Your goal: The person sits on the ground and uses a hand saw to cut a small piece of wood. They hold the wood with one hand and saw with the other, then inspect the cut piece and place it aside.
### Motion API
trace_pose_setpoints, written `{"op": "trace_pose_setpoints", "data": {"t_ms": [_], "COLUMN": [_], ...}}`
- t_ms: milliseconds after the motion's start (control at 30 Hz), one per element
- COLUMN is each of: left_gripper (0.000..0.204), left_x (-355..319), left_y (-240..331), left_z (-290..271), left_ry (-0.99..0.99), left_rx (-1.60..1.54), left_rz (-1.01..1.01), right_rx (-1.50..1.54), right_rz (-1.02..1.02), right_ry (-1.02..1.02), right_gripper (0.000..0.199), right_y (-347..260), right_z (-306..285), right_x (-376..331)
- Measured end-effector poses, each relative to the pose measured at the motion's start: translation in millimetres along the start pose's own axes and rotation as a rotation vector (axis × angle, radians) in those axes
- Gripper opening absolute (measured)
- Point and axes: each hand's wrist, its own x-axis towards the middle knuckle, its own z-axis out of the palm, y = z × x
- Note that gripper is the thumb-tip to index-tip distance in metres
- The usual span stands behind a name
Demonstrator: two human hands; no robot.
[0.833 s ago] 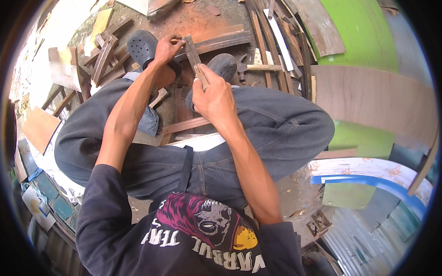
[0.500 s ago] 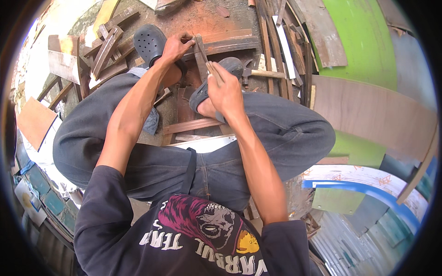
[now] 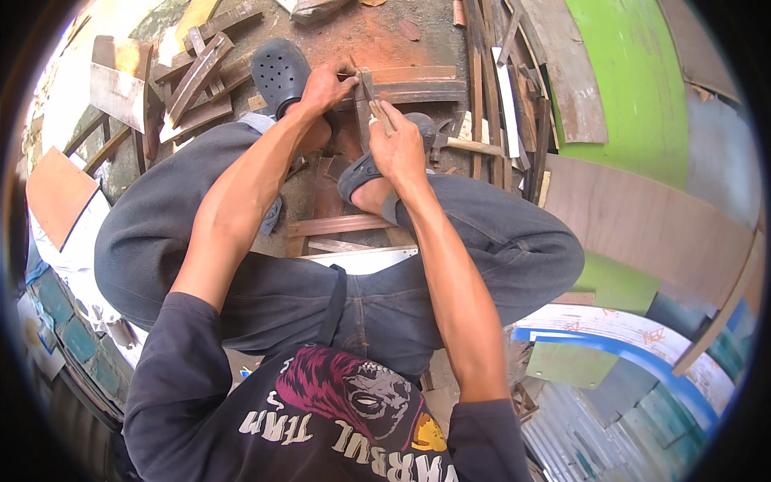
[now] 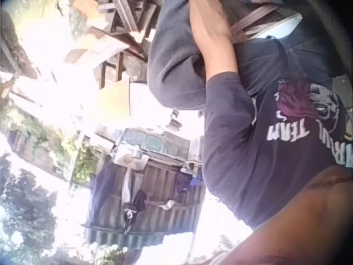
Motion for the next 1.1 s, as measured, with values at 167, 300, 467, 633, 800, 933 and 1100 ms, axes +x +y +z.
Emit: {"op": "trace_pose_setpoints", "data": {"t_ms": [167, 300, 467, 633, 800, 933, 1100], "left_gripper": [0.029, 0.030, 0.028, 0.027, 0.027, 0.029, 0.029], "left_x": [-2.6, 0.0, 0.8, -6.9, -4.2, 6.2, 1.3], "left_y": [-12.4, -0.3, 2.7, -3.4, -3.7, -3.7, -9.6], "left_z": [-1.0, -3.7, 1.8, -6.5, 0.1, 2.2, -7.3], "left_ry": [0.072, 0.066, 0.005, 0.045, 0.010, -0.018, -0.007], "left_rx": [-0.040, -0.024, -0.044, -0.049, -0.037, -0.079, -0.029], "left_rz": [-0.061, -0.049, -0.078, -0.144, -0.141, -0.062, -0.081], "right_rx": [0.074, 0.146, 0.053, 0.124, 0.096, -0.007, 0.063], "right_rz": [-0.111, -0.150, -0.077, 0.029, 0.141, 0.076, 0.076], "right_ry": [-0.014, 0.011, 0.013, -0.060, -0.055, -0.036, -0.061], "right_gripper": [0.044, 0.044, 0.046, 0.046, 0.044, 0.044, 0.044], "right_y": [11.2, 39.6, 31.5, 3.5, -2.6, -16.6, -25.5], "right_z": [-21.2, -11.6, 22.3, -29.6, -34.2, -13.3, -54.9], "right_x": [-81.6, -85.4, 10.2, -79.8, -57.4, -8.6, -91.0]}}
